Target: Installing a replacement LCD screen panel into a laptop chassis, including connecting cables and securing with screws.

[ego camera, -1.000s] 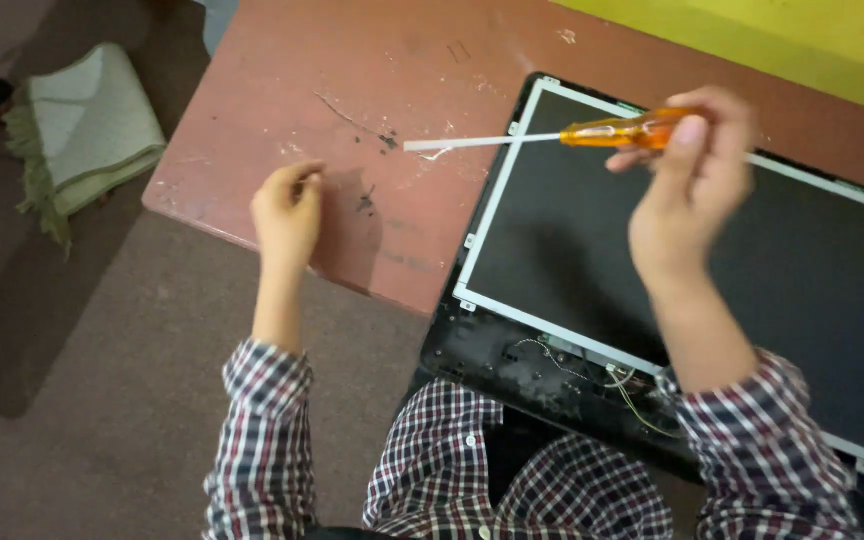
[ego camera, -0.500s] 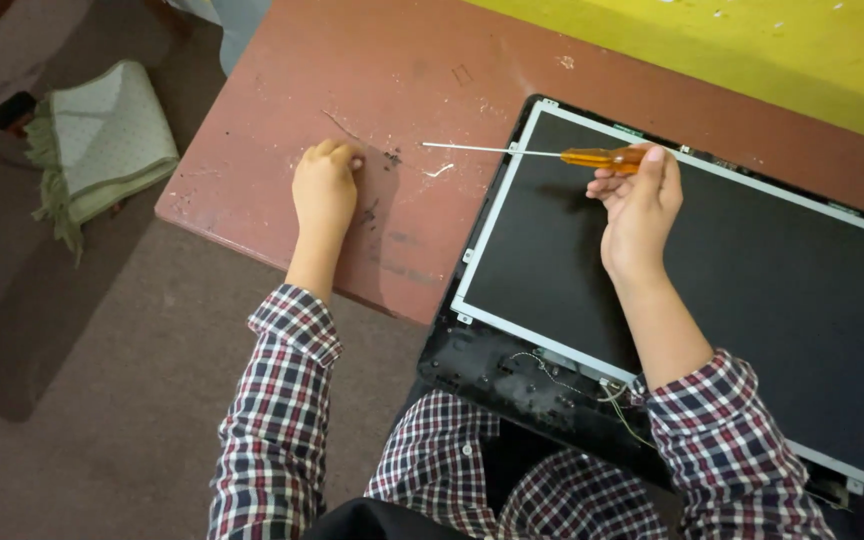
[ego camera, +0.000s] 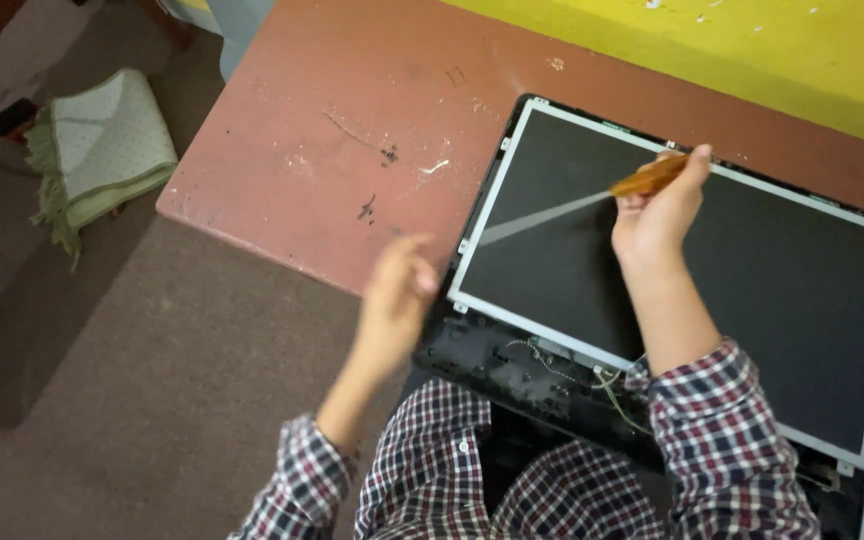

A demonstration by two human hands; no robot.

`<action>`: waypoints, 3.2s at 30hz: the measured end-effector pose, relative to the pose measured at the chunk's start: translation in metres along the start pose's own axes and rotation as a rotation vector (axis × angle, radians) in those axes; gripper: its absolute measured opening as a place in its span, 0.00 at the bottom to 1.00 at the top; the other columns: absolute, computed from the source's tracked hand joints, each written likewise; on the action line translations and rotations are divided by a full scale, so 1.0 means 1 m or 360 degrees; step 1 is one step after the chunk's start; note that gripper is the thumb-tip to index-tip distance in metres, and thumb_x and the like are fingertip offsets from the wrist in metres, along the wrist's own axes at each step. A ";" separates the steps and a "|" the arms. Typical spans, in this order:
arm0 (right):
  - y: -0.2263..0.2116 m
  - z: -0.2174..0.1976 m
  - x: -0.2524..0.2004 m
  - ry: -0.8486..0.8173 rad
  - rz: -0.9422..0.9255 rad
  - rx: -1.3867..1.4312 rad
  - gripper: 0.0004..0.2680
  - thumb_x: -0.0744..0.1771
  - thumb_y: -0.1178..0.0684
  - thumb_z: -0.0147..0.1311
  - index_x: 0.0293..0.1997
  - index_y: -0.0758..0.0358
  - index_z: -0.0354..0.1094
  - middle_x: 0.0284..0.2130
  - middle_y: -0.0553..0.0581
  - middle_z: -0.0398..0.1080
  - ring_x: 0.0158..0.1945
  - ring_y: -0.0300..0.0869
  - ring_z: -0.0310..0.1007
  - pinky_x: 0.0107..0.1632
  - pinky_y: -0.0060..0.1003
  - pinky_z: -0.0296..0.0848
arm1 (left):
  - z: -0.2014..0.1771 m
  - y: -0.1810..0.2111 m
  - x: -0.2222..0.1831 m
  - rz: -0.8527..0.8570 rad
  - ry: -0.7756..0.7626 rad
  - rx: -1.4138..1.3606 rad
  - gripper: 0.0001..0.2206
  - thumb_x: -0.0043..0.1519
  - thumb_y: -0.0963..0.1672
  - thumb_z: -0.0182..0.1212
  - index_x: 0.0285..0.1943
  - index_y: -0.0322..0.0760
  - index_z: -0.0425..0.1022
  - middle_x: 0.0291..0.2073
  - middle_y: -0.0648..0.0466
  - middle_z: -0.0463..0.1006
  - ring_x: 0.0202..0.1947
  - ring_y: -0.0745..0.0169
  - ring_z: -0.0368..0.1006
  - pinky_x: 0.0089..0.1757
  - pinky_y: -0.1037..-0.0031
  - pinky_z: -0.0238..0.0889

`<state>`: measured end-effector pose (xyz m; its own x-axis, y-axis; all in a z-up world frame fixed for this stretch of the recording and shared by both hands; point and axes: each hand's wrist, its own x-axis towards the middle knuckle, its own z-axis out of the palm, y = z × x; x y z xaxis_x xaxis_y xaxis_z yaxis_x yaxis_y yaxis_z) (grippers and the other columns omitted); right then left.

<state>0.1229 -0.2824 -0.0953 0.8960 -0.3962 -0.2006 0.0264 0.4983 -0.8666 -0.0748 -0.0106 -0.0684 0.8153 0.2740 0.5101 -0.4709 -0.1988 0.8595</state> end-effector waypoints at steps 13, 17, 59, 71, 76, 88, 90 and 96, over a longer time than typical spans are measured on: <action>0.017 0.029 -0.042 -0.0757 0.0119 -0.0456 0.16 0.70 0.39 0.41 0.26 0.57 0.62 0.12 0.56 0.59 0.13 0.38 0.56 0.17 0.30 0.54 | 0.060 0.046 -0.173 -0.0784 -0.0036 -0.0141 0.16 0.72 0.49 0.43 0.60 0.35 0.56 0.63 0.41 0.66 0.68 0.49 0.61 0.65 0.59 0.51; 0.006 0.024 -0.050 -0.1214 0.0309 -0.0479 0.16 0.72 0.40 0.41 0.27 0.57 0.59 0.22 0.50 0.57 0.17 0.35 0.57 0.18 0.27 0.51 | 0.063 0.057 -0.203 -0.0848 -0.0411 -0.0395 0.10 0.71 0.50 0.47 0.44 0.42 0.64 0.68 0.40 0.70 0.64 0.53 0.72 0.55 0.68 0.65; -0.094 -0.049 -0.171 -0.1168 -0.0845 -0.0717 0.10 0.75 0.44 0.41 0.58 0.52 0.43 0.36 0.75 0.68 0.28 0.52 0.70 0.35 0.40 0.74 | 0.023 0.032 -0.098 -0.0862 0.0255 -0.0715 0.03 0.63 0.41 0.66 0.42 0.36 0.80 0.31 0.53 0.81 0.33 0.68 0.77 0.40 0.77 0.74; -0.103 -0.050 -0.163 -0.1005 -0.0961 -0.0663 0.14 0.73 0.39 0.43 0.55 0.52 0.42 0.30 0.72 0.68 0.18 0.50 0.63 0.27 0.38 0.69 | 0.039 0.022 -0.090 -0.0832 0.0357 -0.0757 0.05 0.64 0.43 0.65 0.42 0.35 0.80 0.30 0.51 0.80 0.32 0.64 0.75 0.42 0.69 0.72; -0.102 -0.057 -0.159 -0.0998 -0.0867 -0.0644 0.13 0.73 0.39 0.44 0.56 0.51 0.44 0.32 0.71 0.69 0.22 0.49 0.66 0.30 0.37 0.71 | 0.045 0.025 -0.085 -0.0817 0.0360 -0.0749 0.05 0.64 0.43 0.65 0.42 0.35 0.80 0.31 0.51 0.80 0.32 0.63 0.76 0.41 0.71 0.74; -0.106 -0.054 -0.171 -0.1088 -0.0737 -0.0706 0.10 0.73 0.47 0.44 0.54 0.50 0.44 0.35 0.74 0.71 0.23 0.50 0.68 0.30 0.36 0.72 | 0.038 0.028 -0.086 -0.0372 0.0312 -0.0128 0.02 0.64 0.40 0.64 0.39 0.34 0.79 0.33 0.49 0.81 0.35 0.61 0.77 0.39 0.76 0.75; -0.105 -0.052 -0.171 -0.1110 -0.0665 -0.0694 0.08 0.73 0.50 0.44 0.52 0.51 0.45 0.36 0.74 0.72 0.21 0.48 0.66 0.31 0.35 0.72 | 0.035 0.026 -0.087 -0.0335 0.0286 0.0013 0.03 0.64 0.41 0.63 0.38 0.34 0.79 0.33 0.50 0.80 0.34 0.62 0.77 0.38 0.76 0.75; -0.098 -0.052 -0.170 -0.1252 0.0030 -0.0396 0.06 0.67 0.56 0.59 0.46 0.65 0.70 0.40 0.66 0.75 0.34 0.40 0.76 0.41 0.27 0.80 | 0.032 0.014 -0.096 -0.0408 0.0249 -0.0089 0.04 0.64 0.43 0.65 0.37 0.37 0.79 0.33 0.52 0.81 0.35 0.64 0.77 0.39 0.77 0.74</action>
<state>-0.0551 -0.3039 0.0001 0.9464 0.3124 0.0826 -0.0077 0.2772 -0.9608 -0.1489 -0.0702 -0.1069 0.8502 0.4509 0.2716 -0.2780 -0.0536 0.9591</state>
